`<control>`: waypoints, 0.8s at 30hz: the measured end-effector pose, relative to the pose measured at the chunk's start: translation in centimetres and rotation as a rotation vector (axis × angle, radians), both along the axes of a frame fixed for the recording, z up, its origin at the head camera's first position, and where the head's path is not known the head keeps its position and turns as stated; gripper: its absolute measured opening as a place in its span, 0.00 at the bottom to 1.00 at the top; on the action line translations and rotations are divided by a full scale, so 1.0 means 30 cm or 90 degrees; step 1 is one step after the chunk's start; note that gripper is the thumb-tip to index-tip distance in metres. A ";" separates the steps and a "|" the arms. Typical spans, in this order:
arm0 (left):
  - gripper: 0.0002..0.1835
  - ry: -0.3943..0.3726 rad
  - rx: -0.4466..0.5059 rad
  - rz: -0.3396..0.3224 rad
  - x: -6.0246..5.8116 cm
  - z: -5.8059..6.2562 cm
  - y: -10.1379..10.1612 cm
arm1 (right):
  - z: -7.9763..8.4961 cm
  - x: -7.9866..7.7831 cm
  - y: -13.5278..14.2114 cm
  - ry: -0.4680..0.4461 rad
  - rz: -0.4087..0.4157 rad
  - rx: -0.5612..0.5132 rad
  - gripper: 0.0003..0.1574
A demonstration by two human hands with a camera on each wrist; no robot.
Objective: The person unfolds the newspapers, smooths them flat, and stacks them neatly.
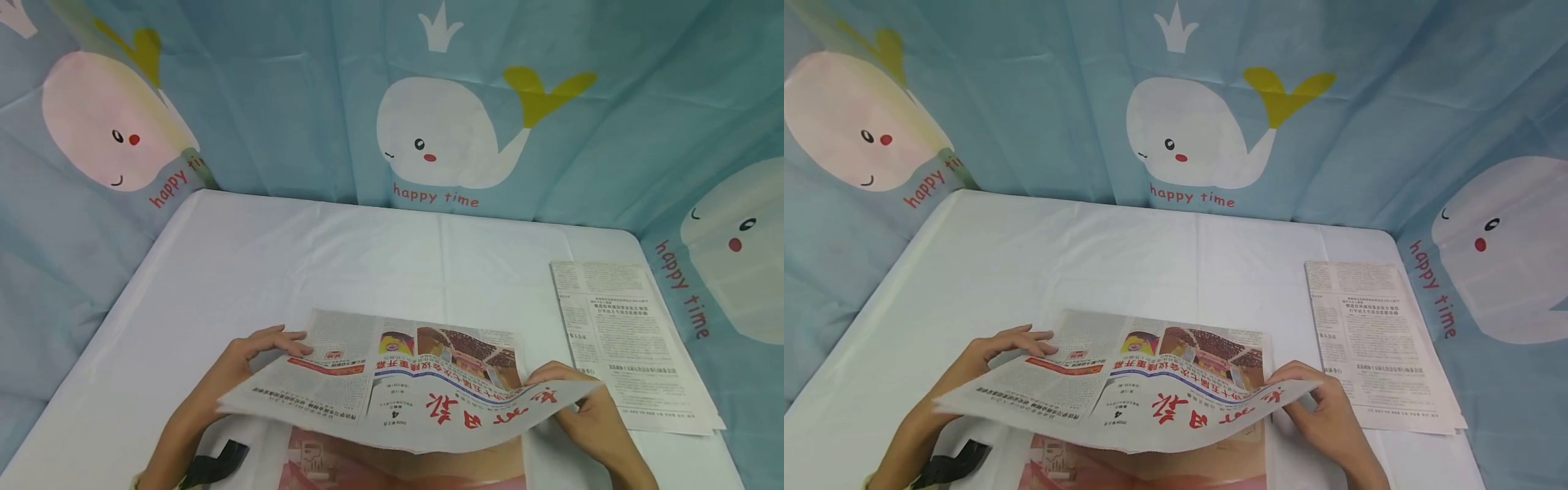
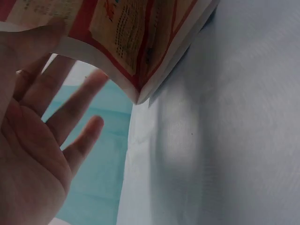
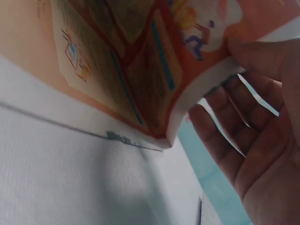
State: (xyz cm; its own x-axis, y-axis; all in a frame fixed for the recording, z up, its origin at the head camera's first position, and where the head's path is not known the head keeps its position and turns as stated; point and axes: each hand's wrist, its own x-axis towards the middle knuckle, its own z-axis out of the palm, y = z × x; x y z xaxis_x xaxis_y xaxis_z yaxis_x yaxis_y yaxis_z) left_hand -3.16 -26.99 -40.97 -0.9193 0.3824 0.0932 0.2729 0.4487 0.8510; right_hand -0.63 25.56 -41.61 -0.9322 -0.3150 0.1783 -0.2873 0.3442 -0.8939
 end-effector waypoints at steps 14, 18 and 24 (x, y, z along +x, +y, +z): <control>0.18 0.068 -0.015 0.099 -0.019 0.027 0.017 | 0.065 0.007 -0.060 0.157 -0.121 0.025 0.21; 0.20 0.088 -0.042 0.112 -0.042 0.038 0.019 | 0.089 -0.021 -0.061 0.166 -0.139 0.041 0.21; 0.14 0.088 -0.070 0.113 -0.107 0.070 0.029 | 0.118 -0.076 -0.072 0.171 -0.186 0.044 0.17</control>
